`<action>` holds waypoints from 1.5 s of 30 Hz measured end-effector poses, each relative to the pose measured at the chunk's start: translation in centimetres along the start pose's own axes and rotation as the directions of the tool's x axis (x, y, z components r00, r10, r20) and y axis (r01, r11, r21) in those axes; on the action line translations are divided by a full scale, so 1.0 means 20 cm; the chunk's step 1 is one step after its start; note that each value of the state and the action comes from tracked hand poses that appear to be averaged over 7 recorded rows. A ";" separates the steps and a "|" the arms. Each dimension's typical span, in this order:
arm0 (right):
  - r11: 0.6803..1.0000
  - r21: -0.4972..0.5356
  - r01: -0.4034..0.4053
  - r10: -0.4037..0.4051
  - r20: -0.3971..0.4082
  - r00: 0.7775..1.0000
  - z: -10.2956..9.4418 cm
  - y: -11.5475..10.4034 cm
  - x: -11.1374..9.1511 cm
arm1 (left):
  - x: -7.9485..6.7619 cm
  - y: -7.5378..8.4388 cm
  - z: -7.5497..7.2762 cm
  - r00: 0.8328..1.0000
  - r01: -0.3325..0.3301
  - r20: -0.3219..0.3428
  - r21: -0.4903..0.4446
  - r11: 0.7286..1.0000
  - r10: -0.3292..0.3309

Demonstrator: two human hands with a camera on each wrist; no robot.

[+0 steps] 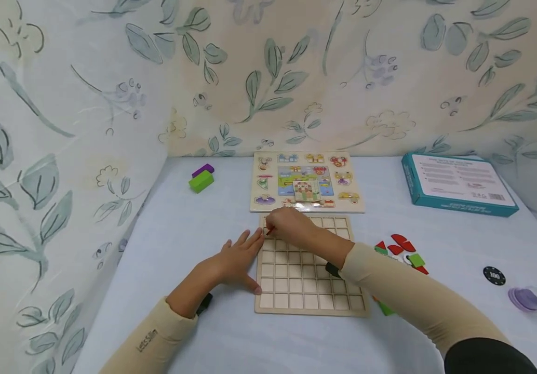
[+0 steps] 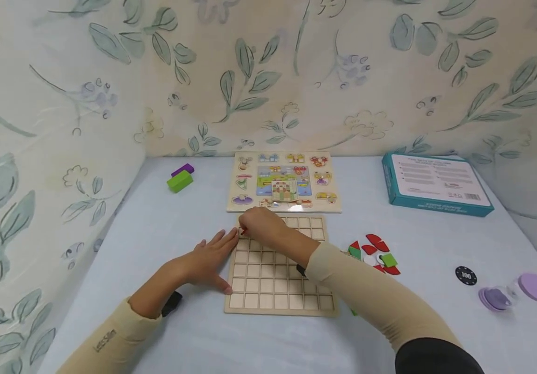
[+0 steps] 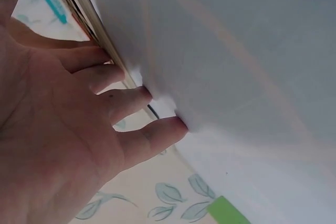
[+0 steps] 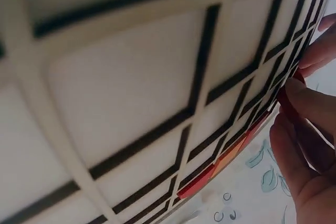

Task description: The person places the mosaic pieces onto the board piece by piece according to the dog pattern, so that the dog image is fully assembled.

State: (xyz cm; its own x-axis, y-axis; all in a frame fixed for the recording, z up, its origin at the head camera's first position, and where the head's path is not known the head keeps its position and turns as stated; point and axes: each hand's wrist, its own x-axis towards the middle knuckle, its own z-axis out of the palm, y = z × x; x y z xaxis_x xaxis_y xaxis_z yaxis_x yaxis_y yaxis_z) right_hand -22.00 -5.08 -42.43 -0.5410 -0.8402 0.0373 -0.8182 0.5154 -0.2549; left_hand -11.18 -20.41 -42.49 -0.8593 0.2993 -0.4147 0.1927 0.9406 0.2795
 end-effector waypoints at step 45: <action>0.984 0.044 0.172 -0.177 0.179 0.968 -0.04 0.05 0.05 | 0.01 0.00 0.01 0.999 0.042 0.004 -0.028 0.999 -0.042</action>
State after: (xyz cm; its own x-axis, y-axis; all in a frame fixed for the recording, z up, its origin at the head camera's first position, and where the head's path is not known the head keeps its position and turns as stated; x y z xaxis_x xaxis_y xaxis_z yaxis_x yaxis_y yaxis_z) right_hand -23.51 -5.30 -41.90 -0.3435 -0.9347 -0.0916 -0.8897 0.3551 -0.2870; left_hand -11.23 -20.28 -42.76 -0.8645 0.2606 -0.4298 0.1432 0.9474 0.2863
